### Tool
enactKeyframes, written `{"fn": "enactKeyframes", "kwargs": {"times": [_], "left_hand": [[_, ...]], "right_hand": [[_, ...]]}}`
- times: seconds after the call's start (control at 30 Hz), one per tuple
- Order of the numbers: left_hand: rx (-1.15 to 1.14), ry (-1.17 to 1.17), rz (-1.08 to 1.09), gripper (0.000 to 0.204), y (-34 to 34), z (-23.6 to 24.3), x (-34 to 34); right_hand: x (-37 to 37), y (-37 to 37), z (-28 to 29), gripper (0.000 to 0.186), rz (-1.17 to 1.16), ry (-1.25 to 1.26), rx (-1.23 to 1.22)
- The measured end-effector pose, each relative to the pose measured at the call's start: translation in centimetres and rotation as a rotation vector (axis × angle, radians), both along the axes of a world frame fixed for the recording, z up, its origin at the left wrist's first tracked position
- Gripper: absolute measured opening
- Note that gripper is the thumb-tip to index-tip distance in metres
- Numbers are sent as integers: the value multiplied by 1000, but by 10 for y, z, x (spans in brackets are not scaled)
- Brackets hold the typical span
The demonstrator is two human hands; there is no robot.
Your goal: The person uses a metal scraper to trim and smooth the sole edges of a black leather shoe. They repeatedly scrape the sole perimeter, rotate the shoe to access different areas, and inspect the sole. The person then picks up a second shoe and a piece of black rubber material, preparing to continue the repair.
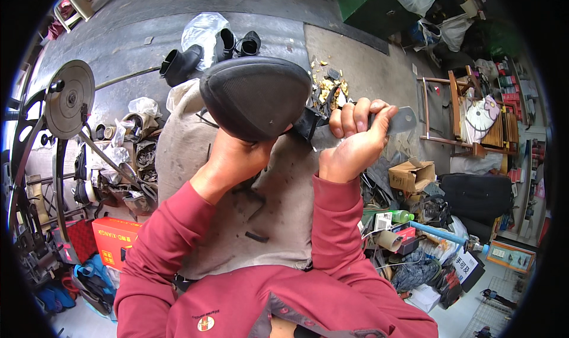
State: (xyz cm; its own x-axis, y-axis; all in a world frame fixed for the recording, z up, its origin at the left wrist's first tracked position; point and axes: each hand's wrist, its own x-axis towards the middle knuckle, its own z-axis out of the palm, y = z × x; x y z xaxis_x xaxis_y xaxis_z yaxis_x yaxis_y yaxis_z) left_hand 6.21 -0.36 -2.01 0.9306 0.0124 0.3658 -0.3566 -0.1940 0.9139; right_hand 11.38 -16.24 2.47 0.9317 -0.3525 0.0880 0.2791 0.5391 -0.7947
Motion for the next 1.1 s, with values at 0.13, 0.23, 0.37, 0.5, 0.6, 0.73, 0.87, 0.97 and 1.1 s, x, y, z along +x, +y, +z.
{"fn": "enactKeyframes", "kwargs": {"times": [0.13, 0.23, 0.37, 0.5, 0.6, 0.73, 0.87, 0.97, 1.1], "left_hand": [[115, -35, 11, 24, 1, -2, -1], [139, -73, 28, 24, 0, -3, 0], [41, -18, 16, 25, 0, -2, 1], [-46, 71, 6, 25, -2, 0, 0], [-37, 39, 22, 20, -3, 1, 0], [-22, 21, 13, 21, -3, 0, 0], [-46, -1, 6, 22, -4, -3, 1], [34, -58, -5, 25, -1, -5, 2], [43, -51, -17, 26, 0, -5, 3]], "right_hand": [[0, -2, 2, 35, 20, 50, 37], [3, -7, 3, 35, 118, 68, 57], [3, -16, 1, 35, 232, 119, 79], [-1, -22, -6, 35, 216, 121, 184], [1, -26, -8, 35, 135, 74, 185], [2, -24, -5, 35, 53, 26, 151], [2, -16, 0, 35, 59, 1, 125], [2, -9, 2, 35, 54, -16, 60], [-1, -4, 1, 35, 102, -4, 11]]}}
